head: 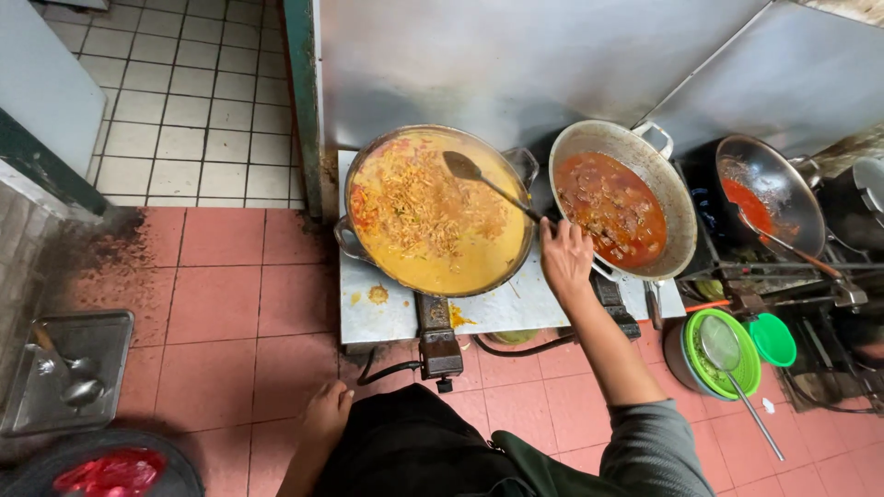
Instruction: Preparing mushrooms and stirring various dishes in large pots on a stove.
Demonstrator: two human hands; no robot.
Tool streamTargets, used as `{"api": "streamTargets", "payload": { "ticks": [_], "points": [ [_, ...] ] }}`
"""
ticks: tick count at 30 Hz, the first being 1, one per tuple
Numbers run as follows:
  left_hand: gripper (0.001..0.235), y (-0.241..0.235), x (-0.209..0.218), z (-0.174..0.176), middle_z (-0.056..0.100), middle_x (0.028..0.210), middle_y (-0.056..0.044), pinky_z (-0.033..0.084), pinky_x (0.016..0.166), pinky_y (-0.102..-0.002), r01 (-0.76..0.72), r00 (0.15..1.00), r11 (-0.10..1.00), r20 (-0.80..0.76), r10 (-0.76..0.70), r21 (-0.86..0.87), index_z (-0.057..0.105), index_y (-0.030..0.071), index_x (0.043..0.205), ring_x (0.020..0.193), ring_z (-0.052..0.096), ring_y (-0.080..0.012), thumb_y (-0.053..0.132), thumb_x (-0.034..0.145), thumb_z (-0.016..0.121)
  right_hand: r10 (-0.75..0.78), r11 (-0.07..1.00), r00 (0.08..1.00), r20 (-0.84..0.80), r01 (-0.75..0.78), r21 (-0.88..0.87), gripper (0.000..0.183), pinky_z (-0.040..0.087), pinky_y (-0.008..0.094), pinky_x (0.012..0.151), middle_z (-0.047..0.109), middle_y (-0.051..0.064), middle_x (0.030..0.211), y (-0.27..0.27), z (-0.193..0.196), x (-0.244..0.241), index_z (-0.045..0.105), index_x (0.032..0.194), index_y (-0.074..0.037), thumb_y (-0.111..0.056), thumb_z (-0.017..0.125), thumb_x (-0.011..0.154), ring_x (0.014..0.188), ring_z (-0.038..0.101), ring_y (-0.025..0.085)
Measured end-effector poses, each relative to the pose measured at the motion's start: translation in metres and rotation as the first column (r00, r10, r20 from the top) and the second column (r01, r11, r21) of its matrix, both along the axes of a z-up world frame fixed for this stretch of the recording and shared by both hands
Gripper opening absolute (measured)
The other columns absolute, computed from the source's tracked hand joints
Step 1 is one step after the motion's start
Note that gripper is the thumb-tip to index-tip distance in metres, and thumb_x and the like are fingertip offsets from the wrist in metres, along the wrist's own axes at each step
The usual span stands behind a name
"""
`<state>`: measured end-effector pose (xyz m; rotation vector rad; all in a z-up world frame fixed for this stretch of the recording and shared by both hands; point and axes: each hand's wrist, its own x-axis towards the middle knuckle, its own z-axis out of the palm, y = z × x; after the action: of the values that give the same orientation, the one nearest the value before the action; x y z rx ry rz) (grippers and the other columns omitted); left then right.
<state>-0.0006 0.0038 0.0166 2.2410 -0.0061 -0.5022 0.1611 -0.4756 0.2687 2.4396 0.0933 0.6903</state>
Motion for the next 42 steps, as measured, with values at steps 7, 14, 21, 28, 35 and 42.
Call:
{"api": "streamTargets", "payload": {
  "ticks": [7,14,21,28,35,42],
  "points": [
    [0.028,-0.005,-0.007,0.014,0.067,0.101,-0.016,0.051,0.083,-0.052,-0.045,0.990,0.996,0.137,0.035,0.074,0.064,0.010,0.099,0.095,0.065,-0.0406,0.036,0.096,0.055,-0.196,0.958,0.965,-0.173,0.151,-0.244,0.019,0.043,0.039,0.068,0.062,0.009,0.089,-0.018,0.013,0.015,0.071,0.098,-0.007,-0.020,0.060,0.089,0.083,0.060,0.024],
    [0.028,-0.005,-0.012,-0.002,0.068,0.101,-0.017,0.051,0.086,-0.051,-0.036,0.993,0.995,0.119,0.026,0.090,0.064,0.008,0.098,0.099,0.065,-0.0400,0.036,0.095,0.056,-0.218,0.966,0.826,-0.520,0.257,0.003,0.019,0.057,0.042,0.058,0.075,0.013,0.082,-0.039,-0.013,-0.030,0.076,0.085,-0.009,-0.012,0.059,0.091,0.078,0.075,0.028],
    [0.030,-0.007,-0.008,0.002,0.068,0.104,-0.017,0.051,0.085,-0.053,-0.030,0.991,0.995,0.130,0.018,0.091,0.064,0.010,0.102,0.099,0.064,-0.0419,0.038,0.094,0.056,-0.150,0.882,0.655,-0.740,0.428,0.200,0.021,0.059,0.046,0.072,0.076,0.017,0.086,-0.007,-0.029,-0.044,0.076,0.101,-0.011,-0.017,0.060,0.089,0.083,0.075,0.034],
    [0.030,-0.004,-0.009,-0.018,0.068,0.105,-0.017,0.051,0.086,-0.053,-0.065,0.978,0.997,0.201,0.055,0.046,0.064,0.009,0.099,0.101,0.064,-0.0426,0.037,0.094,0.056,-0.086,0.623,0.654,-0.751,0.624,0.472,0.029,0.055,0.049,0.083,0.076,0.014,0.103,0.034,-0.063,-0.043,0.074,0.122,-0.030,-0.030,0.061,0.096,0.097,0.072,0.036],
    [0.033,-0.002,-0.012,0.005,0.067,0.110,-0.017,0.051,0.088,-0.051,-0.041,0.997,0.998,0.065,0.038,0.056,0.065,0.007,0.106,0.104,0.063,-0.0414,0.037,0.097,0.054,-0.143,0.480,0.723,-0.676,0.648,0.592,0.035,0.055,0.047,0.084,0.076,0.014,0.108,0.031,-0.058,-0.054,0.072,0.129,-0.033,-0.037,0.062,0.095,0.101,0.071,0.036],
    [0.029,-0.005,-0.015,-0.012,0.069,0.105,-0.019,0.051,0.087,-0.052,-0.054,0.981,0.998,0.187,0.050,0.014,0.066,0.007,0.101,0.100,0.065,-0.0423,0.034,0.094,0.058,-0.198,0.605,0.805,-0.559,0.549,0.577,0.037,0.056,0.048,0.079,0.075,0.019,0.102,0.016,-0.035,-0.047,0.071,0.132,-0.033,-0.036,0.063,0.096,0.093,0.072,0.038]
  ]
}}
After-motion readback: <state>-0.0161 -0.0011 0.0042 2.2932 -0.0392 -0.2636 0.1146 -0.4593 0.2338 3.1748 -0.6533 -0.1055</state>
